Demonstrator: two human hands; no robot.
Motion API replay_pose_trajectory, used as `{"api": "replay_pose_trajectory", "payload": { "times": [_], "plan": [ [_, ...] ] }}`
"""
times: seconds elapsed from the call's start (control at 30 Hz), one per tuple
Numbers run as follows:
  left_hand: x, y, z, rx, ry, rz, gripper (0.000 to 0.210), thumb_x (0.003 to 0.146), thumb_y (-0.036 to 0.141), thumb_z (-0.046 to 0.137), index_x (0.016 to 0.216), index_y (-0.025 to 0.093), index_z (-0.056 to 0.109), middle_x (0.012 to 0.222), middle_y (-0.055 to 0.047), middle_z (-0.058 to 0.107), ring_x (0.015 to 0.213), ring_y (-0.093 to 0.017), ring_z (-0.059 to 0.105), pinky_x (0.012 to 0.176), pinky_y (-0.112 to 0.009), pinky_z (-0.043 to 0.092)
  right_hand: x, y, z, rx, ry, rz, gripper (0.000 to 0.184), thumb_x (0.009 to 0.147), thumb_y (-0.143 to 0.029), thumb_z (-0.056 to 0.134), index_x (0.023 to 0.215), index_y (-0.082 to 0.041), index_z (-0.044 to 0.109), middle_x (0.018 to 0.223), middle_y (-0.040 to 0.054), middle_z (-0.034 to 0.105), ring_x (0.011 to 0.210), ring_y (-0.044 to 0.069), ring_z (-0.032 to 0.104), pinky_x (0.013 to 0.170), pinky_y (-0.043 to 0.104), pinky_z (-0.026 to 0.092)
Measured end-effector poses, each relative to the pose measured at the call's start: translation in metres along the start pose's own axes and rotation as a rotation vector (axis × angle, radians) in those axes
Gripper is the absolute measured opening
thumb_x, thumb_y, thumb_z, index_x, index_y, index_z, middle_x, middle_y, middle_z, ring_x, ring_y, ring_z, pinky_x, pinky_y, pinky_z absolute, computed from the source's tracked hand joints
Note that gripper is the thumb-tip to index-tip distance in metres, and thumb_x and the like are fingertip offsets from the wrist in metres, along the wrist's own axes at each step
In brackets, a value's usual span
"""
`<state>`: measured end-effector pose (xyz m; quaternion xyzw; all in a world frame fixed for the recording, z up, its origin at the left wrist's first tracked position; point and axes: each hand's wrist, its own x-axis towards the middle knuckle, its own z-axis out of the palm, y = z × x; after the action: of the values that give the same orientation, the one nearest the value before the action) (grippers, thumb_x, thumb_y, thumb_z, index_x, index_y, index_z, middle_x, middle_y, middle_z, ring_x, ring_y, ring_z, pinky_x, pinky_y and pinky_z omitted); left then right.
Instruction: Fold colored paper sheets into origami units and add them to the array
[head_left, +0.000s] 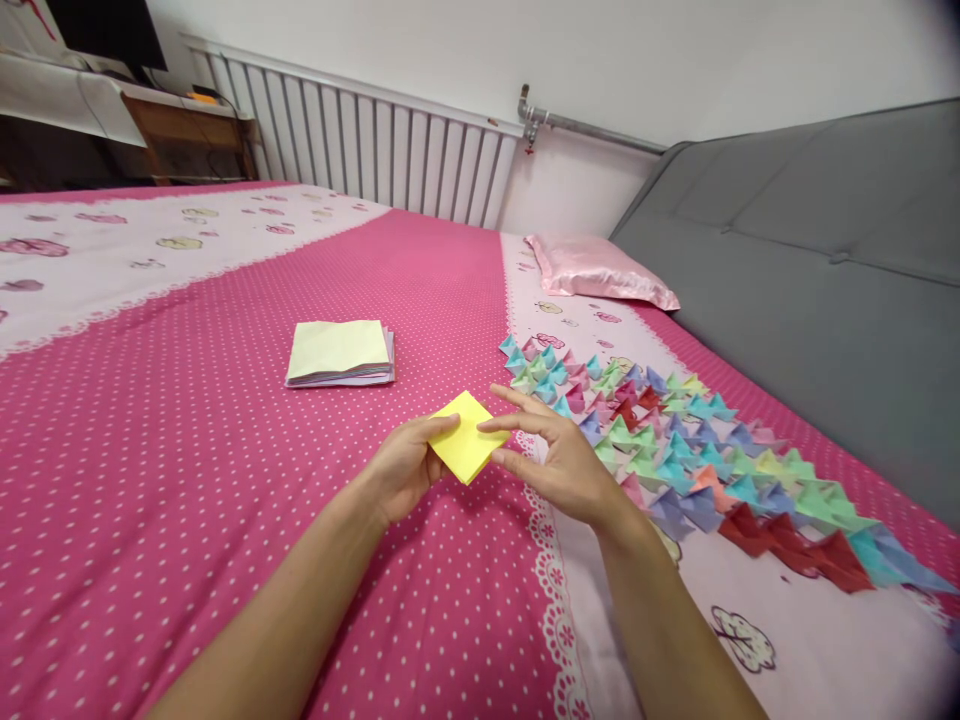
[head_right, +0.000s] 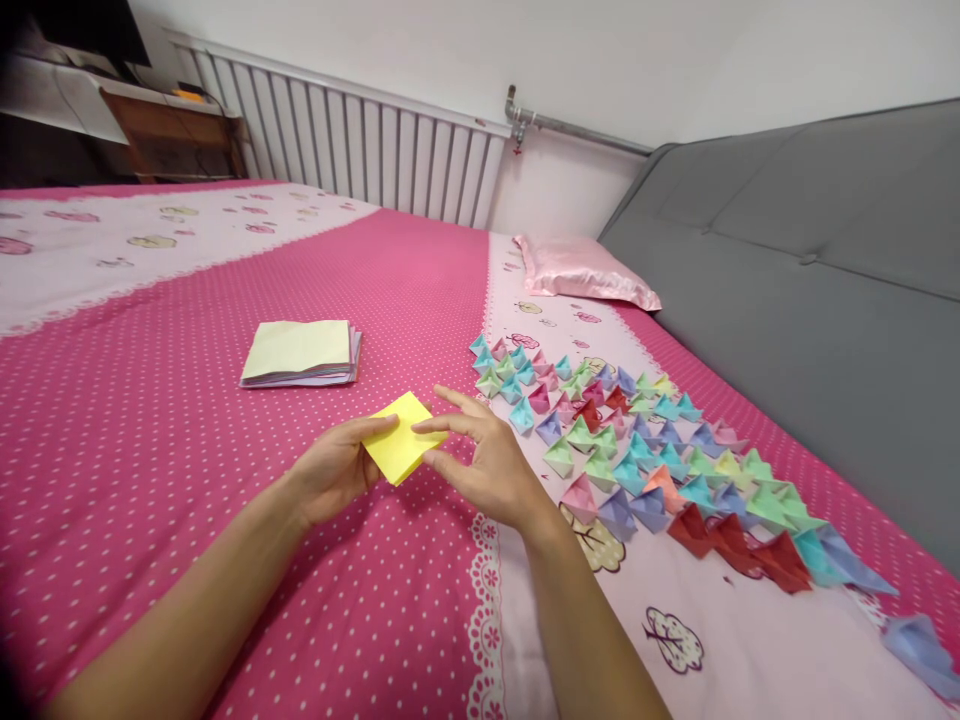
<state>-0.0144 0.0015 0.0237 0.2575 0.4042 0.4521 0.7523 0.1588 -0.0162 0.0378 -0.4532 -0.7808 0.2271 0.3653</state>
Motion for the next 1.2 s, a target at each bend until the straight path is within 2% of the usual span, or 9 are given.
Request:
{"api": "replay_pose_trajectory", "payload": {
  "times": [0.23, 0.43, 0.63, 0.77, 0.97, 1.1, 1.2],
  "plan": [
    [0.002, -0.001, 0.000, -0.004, -0.024, 0.027, 0.014, 0.079, 0.012, 0.053, 0.089, 0.008, 0.063, 0.079, -0.008, 0.069, 0.066, -0.013, 0.064, 0.061, -0.021, 0.051, 0.001, 0.000, 0.006, 0.006, 0.021, 0.010, 0.030, 0.077, -0.018, 0.055, 0.104, -0.028, 0.064, 0.133, 0.0038, 0.046, 0.122, 0.021, 0.043, 0.102, 0.044, 0.032],
    [0.000, -0.001, 0.000, -0.046, -0.051, 0.034, 0.015, 0.080, 0.012, 0.052, 0.090, 0.008, 0.063, 0.083, -0.009, 0.069, 0.070, -0.013, 0.064, 0.064, -0.021, 0.051, 0.002, -0.001, 0.010, -0.047, 0.066, -0.018, 0.032, 0.078, -0.013, 0.050, 0.102, -0.027, 0.065, 0.132, 0.0042, 0.048, 0.122, 0.021, 0.043, 0.102, 0.047, 0.032],
    [-0.002, -0.003, 0.002, -0.038, -0.050, 0.035, 0.015, 0.080, 0.012, 0.053, 0.089, 0.006, 0.064, 0.083, -0.010, 0.068, 0.068, -0.014, 0.064, 0.062, -0.021, 0.051, 0.003, 0.000, 0.016, -0.025, 0.135, -0.053, 0.031, 0.073, -0.011, 0.054, 0.096, -0.027, 0.067, 0.127, 0.0043, 0.052, 0.119, 0.022, 0.046, 0.099, 0.044, 0.036],
    [-0.005, -0.003, 0.004, -0.053, -0.126, 0.026, 0.018, 0.081, 0.015, 0.052, 0.091, 0.008, 0.065, 0.084, -0.009, 0.068, 0.070, -0.014, 0.064, 0.063, -0.021, 0.050, 0.003, 0.003, 0.023, 0.046, 0.176, -0.050, 0.028, 0.073, -0.014, 0.058, 0.094, -0.029, 0.069, 0.124, 0.0041, 0.054, 0.115, 0.022, 0.050, 0.095, 0.043, 0.040],
    [-0.010, 0.001, 0.001, -0.161, -0.288, 0.007, 0.032, 0.084, 0.035, 0.048, 0.091, 0.009, 0.066, 0.085, -0.009, 0.069, 0.070, -0.015, 0.063, 0.070, -0.026, 0.050, 0.004, 0.002, 0.028, 0.151, 0.311, 0.020, 0.010, 0.074, -0.028, 0.064, 0.081, -0.024, 0.070, 0.113, 0.0052, 0.061, 0.106, 0.021, 0.055, 0.095, 0.041, 0.039],
    [-0.011, -0.001, -0.001, -0.078, -0.390, 0.101, 0.023, 0.076, 0.026, 0.062, 0.092, 0.011, 0.067, 0.089, -0.008, 0.069, 0.077, -0.015, 0.062, 0.075, -0.024, 0.046, 0.004, -0.002, 0.031, 0.202, 0.373, 0.074, 0.016, 0.077, -0.033, 0.061, 0.084, -0.020, 0.068, 0.100, 0.0067, 0.065, 0.093, 0.021, 0.060, 0.084, 0.037, 0.046],
    [-0.009, -0.004, 0.001, 0.043, -0.420, 0.168, 0.028, 0.072, 0.019, 0.066, 0.100, 0.014, 0.065, 0.093, -0.008, 0.068, 0.079, -0.015, 0.061, 0.075, -0.024, 0.045, 0.002, -0.004, 0.032, 0.212, 0.381, 0.128, 0.020, 0.078, -0.036, 0.059, 0.085, -0.018, 0.064, 0.085, 0.0046, 0.065, 0.078, 0.018, 0.060, 0.070, 0.031, 0.048]
  ]
}}
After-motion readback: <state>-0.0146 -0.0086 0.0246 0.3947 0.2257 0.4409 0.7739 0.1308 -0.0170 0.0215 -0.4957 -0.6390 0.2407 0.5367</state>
